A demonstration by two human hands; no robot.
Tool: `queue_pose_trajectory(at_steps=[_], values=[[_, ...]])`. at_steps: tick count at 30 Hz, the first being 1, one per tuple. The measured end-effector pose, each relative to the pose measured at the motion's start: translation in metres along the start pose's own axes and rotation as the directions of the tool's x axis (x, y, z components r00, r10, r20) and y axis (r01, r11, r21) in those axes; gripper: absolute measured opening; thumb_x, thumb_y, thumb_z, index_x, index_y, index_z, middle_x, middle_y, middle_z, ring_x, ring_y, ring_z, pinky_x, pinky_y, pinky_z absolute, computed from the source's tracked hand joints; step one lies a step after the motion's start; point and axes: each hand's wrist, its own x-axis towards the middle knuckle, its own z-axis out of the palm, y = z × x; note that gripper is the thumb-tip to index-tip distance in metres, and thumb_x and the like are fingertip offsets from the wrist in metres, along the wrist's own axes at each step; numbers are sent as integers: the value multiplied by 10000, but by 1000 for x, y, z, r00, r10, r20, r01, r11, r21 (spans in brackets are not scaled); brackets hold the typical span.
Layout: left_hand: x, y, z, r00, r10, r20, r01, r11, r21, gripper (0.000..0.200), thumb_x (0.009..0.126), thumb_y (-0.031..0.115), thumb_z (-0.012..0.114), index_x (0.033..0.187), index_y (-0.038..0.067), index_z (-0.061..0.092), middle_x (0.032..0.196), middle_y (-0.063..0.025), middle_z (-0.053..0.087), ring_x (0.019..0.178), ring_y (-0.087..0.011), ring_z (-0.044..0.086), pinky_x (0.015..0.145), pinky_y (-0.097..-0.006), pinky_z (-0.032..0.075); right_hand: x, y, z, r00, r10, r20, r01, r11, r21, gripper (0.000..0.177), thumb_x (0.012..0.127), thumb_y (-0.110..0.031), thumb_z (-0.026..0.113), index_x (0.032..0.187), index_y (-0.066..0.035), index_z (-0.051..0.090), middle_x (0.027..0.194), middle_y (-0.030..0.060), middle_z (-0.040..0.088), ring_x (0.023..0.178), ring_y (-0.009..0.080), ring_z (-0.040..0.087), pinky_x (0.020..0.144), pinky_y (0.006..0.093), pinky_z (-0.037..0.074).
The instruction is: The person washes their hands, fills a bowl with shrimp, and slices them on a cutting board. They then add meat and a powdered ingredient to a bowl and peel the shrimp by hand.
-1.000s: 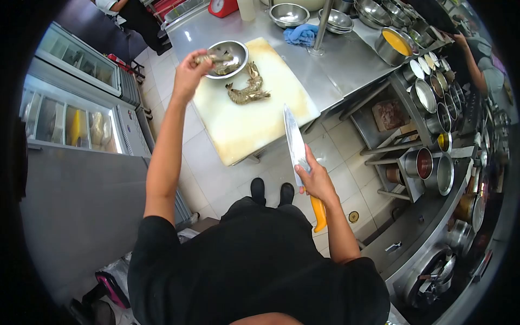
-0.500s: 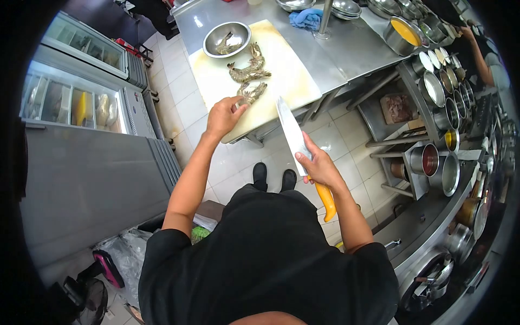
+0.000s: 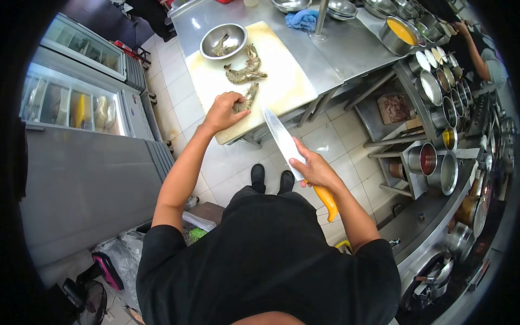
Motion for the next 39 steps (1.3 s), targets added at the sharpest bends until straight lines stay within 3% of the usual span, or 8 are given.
queue_pose_trajectory(at_steps=[4, 6, 10, 11, 13, 17, 26, 39], values=[[12, -1, 16, 982, -185, 27, 187, 976, -114, 287, 741, 181, 759, 900, 16, 585, 860, -93, 624, 808, -215, 594, 769, -319, 486, -7, -6, -4, 998, 32, -50, -33, 999, -15, 636, 951, -182, 547, 1501, -190, 230, 853, 53, 599, 450, 79, 485, 424, 246, 446], [17, -7, 27, 878, -473, -72, 386, 790, -476, 287, 737, 193, 759, 893, 21, 590, 900, -73, 641, 870, -188, 602, 775, -322, 486, -9, -9, -7, 997, 35, -72, -38, 999, -34, 636, 951, -179, 547, 1501, -192, 230, 864, 57, 603, 450, 79, 482, 424, 245, 448], [13, 4, 32, 853, -488, -183, 350, 797, -492, 277, 753, 184, 753, 938, 34, 611, 910, -55, 638, 889, -181, 593, 810, -314, 471, -12, -5, -7, 995, 37, -89, -38, 999, -10, 638, 951, -192, 542, 1503, -190, 222, 867, 61, 606, 455, 79, 496, 425, 243, 450], [10, 3, 33, 855, -487, -177, 352, 797, -492, 277, 753, 184, 753, 938, 34, 611, 910, -55, 638, 889, -181, 593, 810, -314, 471, -12, -2, -7, 995, 29, -91, -30, 999, -13, 637, 950, -189, 540, 1503, -189, 223, 874, 63, 607, 455, 78, 495, 426, 243, 451], [5, -2, 33, 985, -55, -166, 35, 992, -117, 271, 755, 146, 746, 978, 41, 635, 958, -69, 644, 905, -216, 590, 825, -334, 475, -13, -4, -6, 996, 36, -80, -37, 999, -6, 639, 953, -208, 547, 1502, -180, 222, 824, 51, 581, 451, 79, 498, 419, 238, 441], [6, -9, 21, 999, 11, -51, -18, 988, -150, 210, 785, 158, 729, 979, 81, 711, 996, -73, 660, 965, -244, 587, 880, -362, 462, -5, 7, -4, 998, -10, -61, 12, 999, 37, 644, 954, -228, 560, 1501, -173, 225, 769, 37, 550, 444, 76, 492, 412, 230, 423], [13, -18, 13, 980, -89, 181, 122, 975, -185, 229, 843, 260, 686, 1021, 122, 728, 938, -32, 663, 990, -206, 566, 926, -353, 383, -4, -8, -8, 999, 34, 14, -32, 996, -88, 637, 949, -221, 541, 1501, -191, 224, 866, 67, 602, 451, 79, 507, 427, 234, 442], [13, -21, 13, 982, -59, 179, 93, 977, -191, 223, 845, 256, 682, 1027, 134, 727, 925, -25, 663, 975, -201, 570, 927, -353, 380, 0, -9, -3, 1000, 22, 0, -22, 988, -150, 648, 956, -245, 544, 1506, -201, 204, 770, 51, 578, 456, 86, 534, 412, 245, 445]])
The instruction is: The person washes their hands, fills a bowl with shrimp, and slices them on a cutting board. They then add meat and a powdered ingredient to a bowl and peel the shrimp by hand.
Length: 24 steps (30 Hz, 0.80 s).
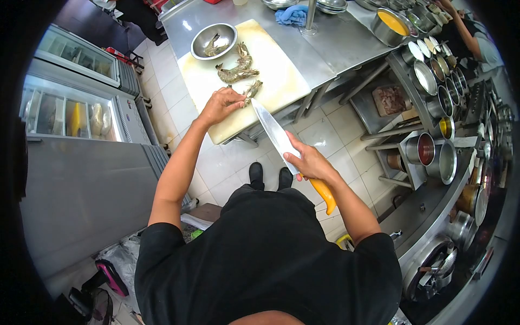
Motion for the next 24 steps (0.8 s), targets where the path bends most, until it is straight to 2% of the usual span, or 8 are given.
queue_pose_trajectory(at_steps=[12, 14, 18, 21, 24], values=[[5, -5, 0, 998, 48, 47, -48, 999, -1, 197, 852, 228, 669, 1011, 123, 720, 975, -27, 658, 993, -214, 559, 940, -374, 380, 2, -15, -13, 997, -3, 83, 4, 1000, -19, 659, 963, -228, 528, 1510, -164, 168, 836, 78, 586, 455, 103, 533, 401, 263, 442], [6, -7, 0, 997, 56, 59, -57, 998, 16, 187, 850, 217, 668, 1004, 123, 719, 979, -23, 658, 1000, -216, 555, 930, -375, 382, 2, -20, -16, 995, 50, 89, -48, 998, -30, 662, 966, -212, 541, 1513, -195, 168, 775, 25, 516, 436, 83, 474, 391, 240, 409], [6, -1, -1, 997, 44, 70, -43, 999, -5, 186, 850, 213, 667, 1007, 129, 720, 979, -20, 656, 1006, -219, 549, 920, -372, 380, 1, -32, -24, 989, 93, 110, -93, 996, -13, 651, 967, -210, 541, 1511, -190, 182, 751, 20, 490, 429, 81, 453, 387, 242, 399], [2, 5, -3, 994, 105, 11, -105, 990, 89, 183, 845, 194, 671, 997, 101, 715, 947, -35, 659, 951, -222, 576, 885, -364, 407, -3, -48, -31, 980, 143, 136, -139, 990, -36, 632, 969, -204, 537, 1506, -182, 204, 743, 21, 474, 425, 78, 437, 387, 243, 390], [4, 3, -4, 996, 69, 54, -73, 994, 87, 181, 847, 205, 668, 1004, 133, 721, 973, -18, 655, 1003, -215, 543, 921, -370, 369, 0, -53, -41, 980, 139, 144, -127, 988, -85, 619, 969, -199, 538, 1502, -178, 223, 731, 16, 471, 424, 75, 428, 386, 245, 385]])
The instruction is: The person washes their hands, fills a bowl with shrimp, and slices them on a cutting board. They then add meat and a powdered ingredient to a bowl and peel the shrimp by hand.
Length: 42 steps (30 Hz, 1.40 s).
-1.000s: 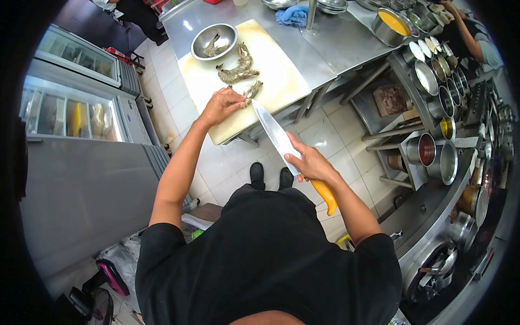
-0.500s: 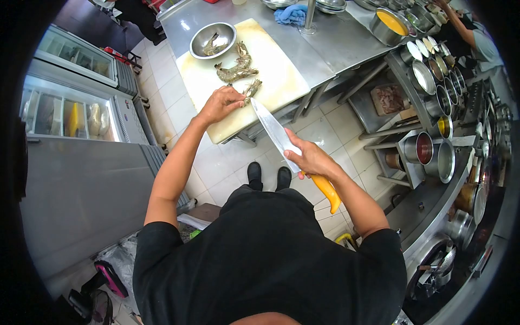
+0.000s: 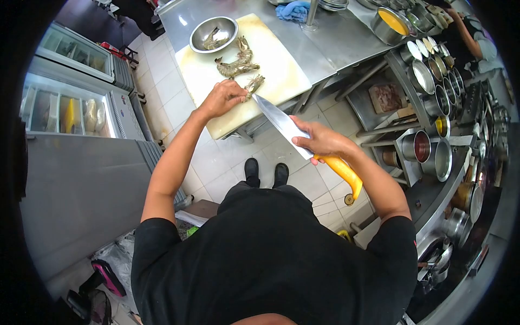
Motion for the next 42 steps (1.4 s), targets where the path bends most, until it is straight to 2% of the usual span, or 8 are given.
queue_pose_trajectory(at_steps=[15, 18, 20, 24, 27, 34, 37, 42], values=[[0, 1, 3, 1000, 9, -22, -9, 1000, -3, 185, 844, 178, 668, 1009, 110, 717, 945, -35, 651, 986, -221, 554, 912, -368, 394, 14, 0, -3, 995, -79, 64, 79, 997, -7, 635, 958, -171, 546, 1499, -136, 214, 764, 19, 471, 443, 69, 427, 417, 231, 421], [-8, 8, 15, 994, -56, -96, 51, 997, -55, 185, 841, 163, 669, 1005, 94, 719, 926, -50, 648, 946, -228, 568, 851, -349, 438, 30, 14, 21, 998, -56, -5, 56, 998, -26, 662, 953, -185, 555, 1503, -129, 190, 814, 32, 513, 455, 70, 451, 418, 233, 434], [-13, 12, 22, 965, -118, -236, 117, 993, -20, 181, 840, 157, 671, 997, 85, 723, 883, -65, 637, 872, -238, 581, 786, -335, 470, 40, 26, 37, 980, -164, -112, 160, 986, -43, 657, 957, -214, 534, 1503, -115, 181, 818, 86, 579, 451, 109, 522, 416, 273, 450], [-15, 7, 18, 950, -239, -201, 166, 932, -324, 179, 808, 140, 710, 976, 82, 734, 805, -69, 610, 791, -215, 576, 734, -315, 471, 36, 22, 33, 988, -106, -113, 99, 993, -61, 648, 952, -217, 539, 1503, -153, 204, 833, 97, 592, 459, 119, 541, 416, 280, 447], [-8, 4, 13, 947, -181, -265, 153, 980, -126, 168, 795, 131, 724, 953, 77, 739, 778, -67, 591, 780, -204, 564, 717, -314, 464, 41, 18, 32, 981, -133, -141, 121, 989, -86, 640, 951, -211, 540, 1501, -163, 217, 838, 99, 600, 456, 120, 541, 415, 282, 442], [-1, 1, 14, 939, -205, -277, 193, 979, -69, 150, 796, 163, 726, 923, 86, 745, 732, -70, 548, 772, -220, 532, 719, -338, 452, 43, 20, 30, 975, -178, -135, 179, 984, -6, 634, 960, -199, 540, 1505, -183, 214, 786, 61, 556, 438, 97, 504, 392, 260, 417], [2, -3, 17, 934, -150, -323, 141, 989, -52, 145, 794, 178, 727, 906, 87, 745, 729, -71, 546, 778, -228, 524, 720, -348, 446, 37, 15, 30, 990, -94, -101, 92, 995, -24, 640, 949, -201, 539, 1499, -132, 218, 874, 113, 615, 456, 115, 524, 418, 285, 441], [-2, 2, 22, 919, -208, -336, 189, 978, -87, 138, 794, 176, 723, 894, 83, 742, 727, -71, 547, 773, -234, 524, 721, -356, 447, 55, 19, 49, 961, -213, -176, 220, 975, 20, 631, 950, -184, 526, 1495, -113, 216, 893, 134, 622, 453, 126, 542, 428, 289, 456]])
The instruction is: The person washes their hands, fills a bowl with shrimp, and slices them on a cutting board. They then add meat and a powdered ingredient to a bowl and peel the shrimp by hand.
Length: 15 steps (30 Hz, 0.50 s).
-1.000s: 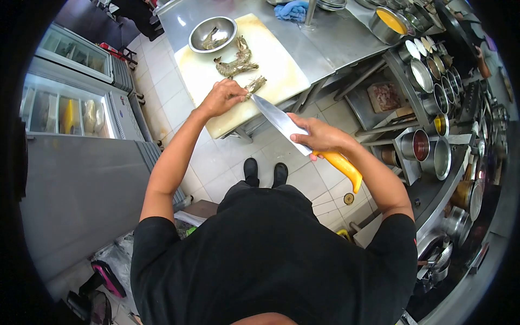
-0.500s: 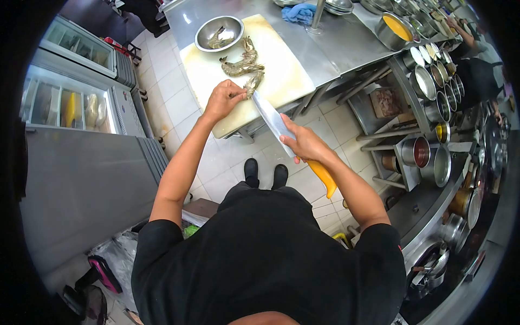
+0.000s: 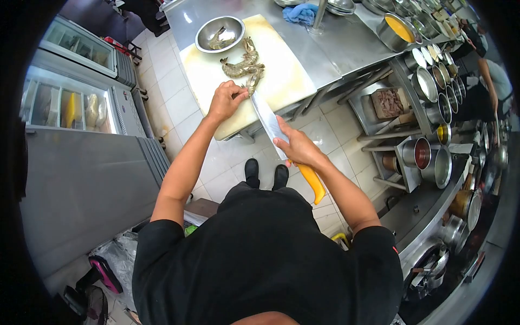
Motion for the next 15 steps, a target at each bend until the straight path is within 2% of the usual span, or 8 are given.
queue_pose_trajectory(at_steps=[2, 4, 7, 9, 10, 11, 13, 15], values=[[-3, 1, 3, 999, 4, -43, -3, 1000, 20, 135, 795, 174, 721, 890, 80, 741, 725, -72, 548, 774, -237, 526, 723, -356, 447, -1, 5, 4, 999, -30, -13, 30, 1000, -9, 628, 952, -180, 520, 1494, -105, 211, 892, 143, 622, 453, 131, 553, 437, 292, 466], [-5, 4, 8, 997, 7, -81, -4, 999, 37, 133, 796, 172, 719, 887, 77, 740, 722, -73, 549, 775, -239, 528, 724, -356, 447, -11, -9, 1, 996, 93, 12, -92, 993, -72, 630, 952, -183, 521, 1494, -104, 210, 889, 147, 620, 455, 130, 556, 460, 297, 481], [-9, 8, 13, 987, -55, -149, 68, 994, 81, 139, 808, 172, 711, 911, 85, 744, 737, -77, 565, 759, -242, 562, 699, -346, 458, 0, -4, 5, 997, 74, 31, -73, 997, -6, 634, 951, -184, 524, 1496, -112, 208, 893, 148, 617, 457, 128, 557, 474, 298, 485], [-8, 10, 4, 978, -208, -22, 208, 978, 7, 160, 813, 155, 708, 952, 85, 742, 772, -86, 584, 737, -228, 599, 682, -337, 477, 5, 8, 7, 999, 43, 0, -43, 999, 23, 640, 950, -174, 537, 1499, -127, 211, 849, 108, 587, 452, 114, 509, 448, 280, 461], [-7, 8, -2, 978, -206, -26, 206, 978, 10, 160, 813, 155, 708, 952, 85, 742, 772, -86, 584, 737, -228, 599, 682, -337, 477, 7, 11, 5, 999, 15, -34, -14, 999, 49, 648, 950, -163, 550, 1502, -142, 213, 805, 68, 556, 446, 101, 462, 422, 261, 437], [-6, 5, -8, 983, -180, 45, 182, 982, -47, 167, 812, 143, 708, 966, 86, 740, 790, -90, 590, 729, -218, 610, 678, -332, 483, 5, 9, 3, 999, 14, -33, -12, 999, 50, 648, 950, -163, 550, 1502, -142, 213, 805, 68, 556, 446, 101, 462, 422, 261, 437], [-4, 2, -12, 981, -138, 135, 150, 986, -78, 167, 803, 113, 715, 963, 71, 737, 809, -94, 590, 730, -195, 615, 690, -318, 491, 1, 0, -3, 995, 98, 18, -98, 995, -19, 639, 946, -185, 541, 1496, -125, 221, 890, 129, 603, 454, 122, 536, 459, 292, 465], [-5, 4, -10, 983, -125, 133, 132, 990, -42, 161, 802, 113, 716, 956, 68, 737, 802, -91, 586, 724, -193, 608, 686, -315, 488, -5, 1, -3, 996, 86, 20, -86, 996, -4, 640, 944, -185, 544, 1495, -127, 225, 896, 128, 599, 456, 122, 533, 460, 290, 464]])
